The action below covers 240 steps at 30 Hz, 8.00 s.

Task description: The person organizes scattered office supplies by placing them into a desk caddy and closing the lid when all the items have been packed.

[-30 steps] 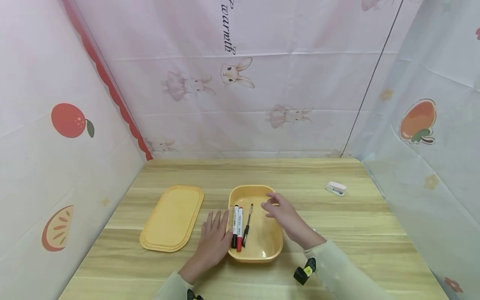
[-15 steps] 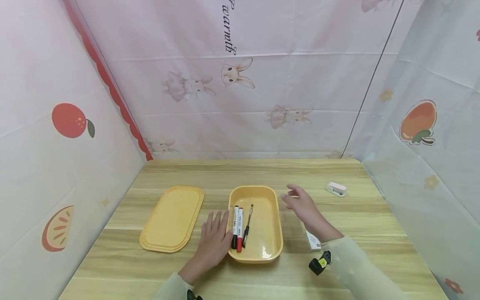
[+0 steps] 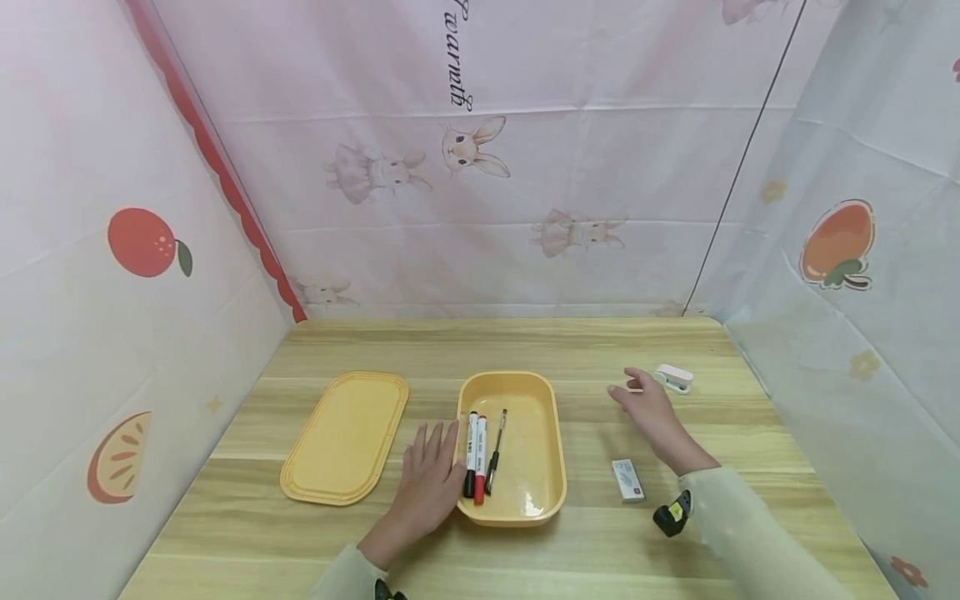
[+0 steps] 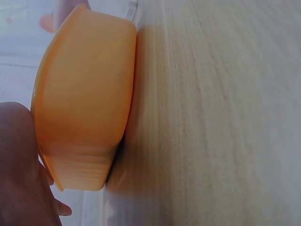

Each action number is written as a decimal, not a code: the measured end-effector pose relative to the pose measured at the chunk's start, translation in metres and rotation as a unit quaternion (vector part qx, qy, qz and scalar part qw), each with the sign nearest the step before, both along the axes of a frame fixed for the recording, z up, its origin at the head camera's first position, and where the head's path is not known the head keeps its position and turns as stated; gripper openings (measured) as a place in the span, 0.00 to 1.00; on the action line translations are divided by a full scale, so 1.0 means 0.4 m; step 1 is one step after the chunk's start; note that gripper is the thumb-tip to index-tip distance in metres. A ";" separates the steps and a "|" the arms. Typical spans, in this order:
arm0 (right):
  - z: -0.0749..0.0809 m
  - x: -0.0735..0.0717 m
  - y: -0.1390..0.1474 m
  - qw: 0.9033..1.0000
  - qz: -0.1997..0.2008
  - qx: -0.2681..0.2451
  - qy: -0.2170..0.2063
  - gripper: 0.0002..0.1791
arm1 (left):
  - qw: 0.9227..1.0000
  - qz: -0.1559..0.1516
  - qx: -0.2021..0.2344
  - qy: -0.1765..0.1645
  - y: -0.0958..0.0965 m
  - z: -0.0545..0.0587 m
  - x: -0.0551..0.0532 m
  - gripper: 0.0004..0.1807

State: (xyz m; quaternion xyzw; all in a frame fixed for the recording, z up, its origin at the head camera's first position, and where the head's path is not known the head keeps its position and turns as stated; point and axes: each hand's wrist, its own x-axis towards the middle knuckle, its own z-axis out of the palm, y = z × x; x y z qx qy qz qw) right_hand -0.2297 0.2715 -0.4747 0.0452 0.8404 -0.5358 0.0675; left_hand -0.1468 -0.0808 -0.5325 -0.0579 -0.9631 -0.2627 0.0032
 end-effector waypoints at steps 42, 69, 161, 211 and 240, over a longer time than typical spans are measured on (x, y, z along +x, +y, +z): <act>-0.124 -0.148 0.245 0.975 -0.067 0.198 0.077 0.43 | 0.999 -0.012 0.024 0.023 -0.005 0.005 0.010 0.34; -0.159 -0.158 0.258 0.972 -0.084 0.186 0.116 0.26 | 1.000 -0.009 0.017 0.000 -0.004 -0.003 0.005 0.34; -0.037 0.003 -0.295 0.894 0.305 0.213 0.250 0.09 | 1.000 0.002 0.015 -0.003 0.008 0.009 -0.002 0.34; 0.010 -0.059 -0.285 0.847 0.419 0.267 0.188 0.30 | 0.999 0.008 0.028 -0.034 0.009 0.015 0.003 0.35; -0.028 0.140 -0.044 0.970 0.064 0.186 0.142 0.38 | 0.999 0.011 0.024 -0.037 0.012 0.010 0.003 0.35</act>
